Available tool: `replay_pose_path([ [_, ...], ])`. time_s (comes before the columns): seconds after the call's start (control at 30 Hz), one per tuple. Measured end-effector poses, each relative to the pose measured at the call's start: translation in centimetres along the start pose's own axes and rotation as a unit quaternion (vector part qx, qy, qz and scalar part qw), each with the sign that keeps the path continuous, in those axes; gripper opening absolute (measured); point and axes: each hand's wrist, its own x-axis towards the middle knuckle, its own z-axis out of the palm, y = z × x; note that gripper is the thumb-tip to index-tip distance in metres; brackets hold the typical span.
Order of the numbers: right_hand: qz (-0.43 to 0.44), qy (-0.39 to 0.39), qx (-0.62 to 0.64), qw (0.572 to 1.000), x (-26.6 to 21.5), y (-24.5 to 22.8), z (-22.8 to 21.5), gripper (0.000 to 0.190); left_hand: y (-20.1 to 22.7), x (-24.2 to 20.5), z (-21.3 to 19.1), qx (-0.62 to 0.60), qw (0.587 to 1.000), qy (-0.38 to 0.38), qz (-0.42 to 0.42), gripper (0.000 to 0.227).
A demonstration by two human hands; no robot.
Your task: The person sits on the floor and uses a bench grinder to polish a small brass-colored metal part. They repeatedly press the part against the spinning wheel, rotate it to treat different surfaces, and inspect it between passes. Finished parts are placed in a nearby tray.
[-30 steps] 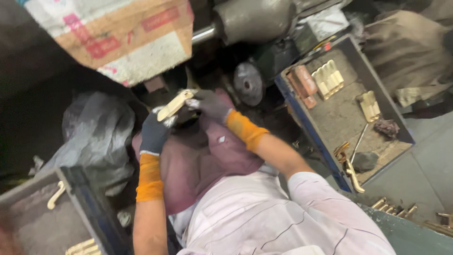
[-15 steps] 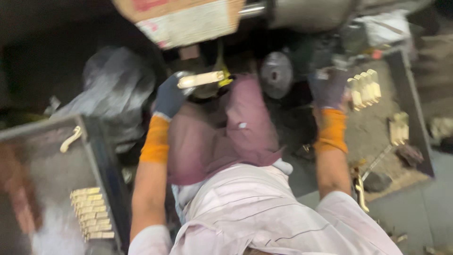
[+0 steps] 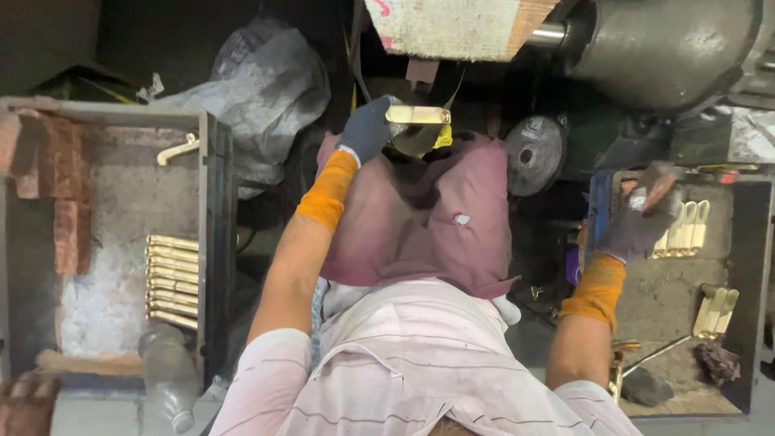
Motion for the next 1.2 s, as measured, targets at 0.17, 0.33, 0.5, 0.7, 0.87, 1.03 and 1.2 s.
replay_pose_path([
  [0.17, 0.337, -0.118, 0.504, 0.787, -2.8, -11.2, 4.8, 0.053, 0.0, 0.9, 0.1, 0.043, 0.998, -0.023, -0.032, 0.047],
  [0.33, 0.053, -0.455, 0.128, 0.879, -3.5, -21.9, 10.7, 0.044, -0.1, 1.0, 0.4, 0.038, 0.998, 0.003, -0.051, 0.043],
  [0.5, 0.200, -0.565, 0.196, 0.776, -3.6, -25.4, 17.4, 0.043, -1.1, 1.5, 1.3, 0.040, 0.998, 0.019, -0.054, 0.033],
  [0.7, 0.312, -0.614, 0.248, 0.682, -4.9, -25.0, 22.1, 0.039, -5.0, 2.7, 4.2, 0.070, 0.995, 0.035, -0.057, 0.039],
  [0.87, 0.350, -0.570, 0.302, 0.679, -5.0, -25.0, 22.7, 0.039, -6.7, 3.4, 5.5, 0.077, 0.995, 0.054, -0.038, 0.046],
  [1.03, 0.301, -0.528, 0.263, 0.749, -5.8, -24.5, 22.5, 0.040, -5.3, 2.7, 4.1, 0.068, 0.995, 0.039, -0.057, 0.048],
  [1.2, 0.167, -0.487, 0.161, 0.842, -7.1, -24.1, 23.2, 0.041, -3.6, 2.1, 2.4, 0.052, 0.992, 0.005, -0.116, 0.043],
])
